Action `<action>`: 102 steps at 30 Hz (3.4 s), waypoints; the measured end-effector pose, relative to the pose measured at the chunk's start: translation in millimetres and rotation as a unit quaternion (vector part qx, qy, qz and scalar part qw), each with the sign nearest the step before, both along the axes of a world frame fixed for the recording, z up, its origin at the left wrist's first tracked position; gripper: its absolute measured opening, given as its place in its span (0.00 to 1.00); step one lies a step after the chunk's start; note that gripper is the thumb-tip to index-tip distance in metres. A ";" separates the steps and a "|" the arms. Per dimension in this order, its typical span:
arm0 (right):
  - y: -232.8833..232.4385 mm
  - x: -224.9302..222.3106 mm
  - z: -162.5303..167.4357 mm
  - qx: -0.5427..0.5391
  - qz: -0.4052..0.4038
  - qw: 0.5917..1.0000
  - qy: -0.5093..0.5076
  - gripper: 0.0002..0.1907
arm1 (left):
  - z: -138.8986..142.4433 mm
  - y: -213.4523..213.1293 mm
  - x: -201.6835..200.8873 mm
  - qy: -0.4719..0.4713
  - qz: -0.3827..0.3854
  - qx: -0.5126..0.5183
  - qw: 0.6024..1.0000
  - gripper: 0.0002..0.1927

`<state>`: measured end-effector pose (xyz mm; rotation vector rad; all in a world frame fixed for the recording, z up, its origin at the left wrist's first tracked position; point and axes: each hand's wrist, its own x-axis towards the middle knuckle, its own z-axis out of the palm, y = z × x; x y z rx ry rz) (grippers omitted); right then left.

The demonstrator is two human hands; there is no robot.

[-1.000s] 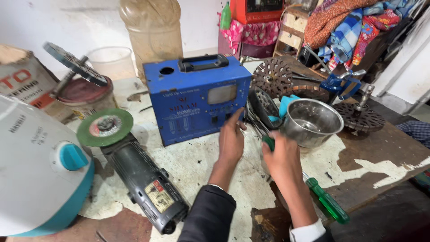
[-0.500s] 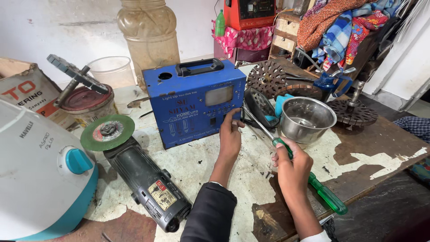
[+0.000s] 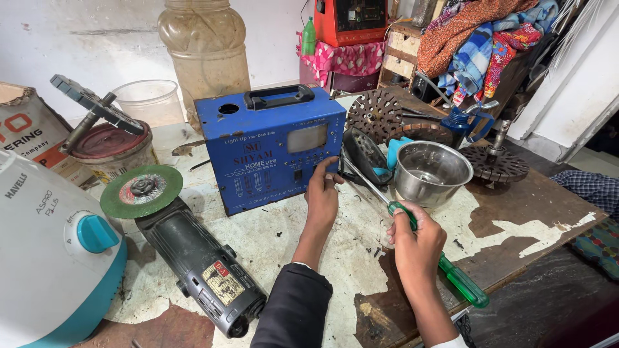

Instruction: The person uses a green-handled screwdriver to loosen and remove screws from a blue SHYAM HOME UPS box on a workbench. They then use a rotary tool with a grinding disc to work on the side of the same box. The person handles the screwdriver and rotary tool throughout the clip.

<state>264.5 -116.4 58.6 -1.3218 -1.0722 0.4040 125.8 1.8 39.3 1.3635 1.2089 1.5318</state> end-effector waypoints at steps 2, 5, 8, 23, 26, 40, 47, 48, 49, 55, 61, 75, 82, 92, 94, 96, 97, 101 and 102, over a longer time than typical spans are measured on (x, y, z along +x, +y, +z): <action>-0.4 -0.6 0.7 0.006 0.003 1.000 -0.004 0.11 | 2.1 -2.3 -0.8 0.007 0.000 -0.005 1.000 0.22; -1.5 -1.5 1.3 0.004 0.008 1.000 -0.009 0.11 | 4.3 -4.2 -1.7 0.002 -0.003 0.000 1.000 0.22; -1.8 -1.5 2.0 -0.008 0.019 1.000 0.008 0.12 | 4.9 -5.2 -2.7 0.010 -0.011 -0.020 1.000 0.22; -1.6 -2.5 3.2 -0.017 0.041 0.999 0.018 0.12 | 3.1 -2.6 -2.8 0.024 -0.012 -0.039 0.999 0.21; -2.0 -1.4 2.6 0.020 -0.007 0.997 -0.071 0.14 | 4.3 -3.6 -3.3 0.042 -0.010 -0.041 0.998 0.21; 10.9 4.9 -9.2 0.043 0.107 0.991 0.066 0.12 | 11.2 -10.0 -4.4 0.017 -0.021 -0.059 0.998 0.21; 13.9 9.2 -9.7 0.038 0.099 0.979 0.175 0.14 | 12.5 -9.3 -3.9 0.041 -0.013 -0.051 0.998 0.21; 14.1 9.4 -10.2 0.041 0.101 0.978 0.177 0.14 | 11.8 -9.0 -3.9 0.038 -0.013 -0.049 0.998 0.21; 14.0 9.5 -10.5 0.045 0.103 0.977 0.179 0.14 | 11.4 -9.1 -4.0 0.035 -0.013 -0.046 0.998 0.21; 15.1 9.3 -11.7 0.039 0.107 0.981 0.160 0.14 | 11.3 -9.3 -4.0 0.029 -0.013 -0.046 0.998 0.21; 14.8 8.9 -11.8 0.044 0.120 0.982 0.142 0.14 | 11.6 -10.1 -3.7 0.014 -0.017 -0.049 0.999 0.21; 13.9 7.3 -11.2 0.064 0.117 0.985 0.108 0.14 | 12.7 -10.5 -4.6 0.015 -0.018 -0.056 0.998 0.21; 11.3 6.8 -10.0 0.066 0.094 0.992 0.047 0.13 | 8.8 -6.7 -4.0 0.028 -0.014 -0.051 0.998 0.20; 2.7 1.8 1.0 0.162 0.020 0.969 -0.185 0.10 | 10.8 -8.8 -4.2 0.040 -0.003 -0.065 0.997 0.19; 0.6 0.5 4.2 0.158 0.023 0.971 -0.177 0.10 | 11.1 -9.4 -4.1 0.025 -0.003 -0.051 0.998 0.19; -0.8 -1.1 5.9 0.150 0.013 0.974 -0.167 0.13 | 10.6 -9.0 -4.3 0.010 0.000 -0.040 0.999 0.19; -1.1 -1.6 6.5 0.147 0.009 0.976 -0.162 0.14 | 10.2 -8.8 -4.4 0.003 0.002 -0.036 0.999 0.20; -0.2 -2.6 5.5 0.178 -0.007 0.966 -0.187 0.09 | 8.7 -6.9 -5.0 0.001 0.010 -0.002 1.000 0.20; 0.5 -2.1 5.2 0.179 -0.010 0.962 -0.204 0.10 | 8.1 -7.0 -4.7 0.004 0.008 -0.003 1.000 0.20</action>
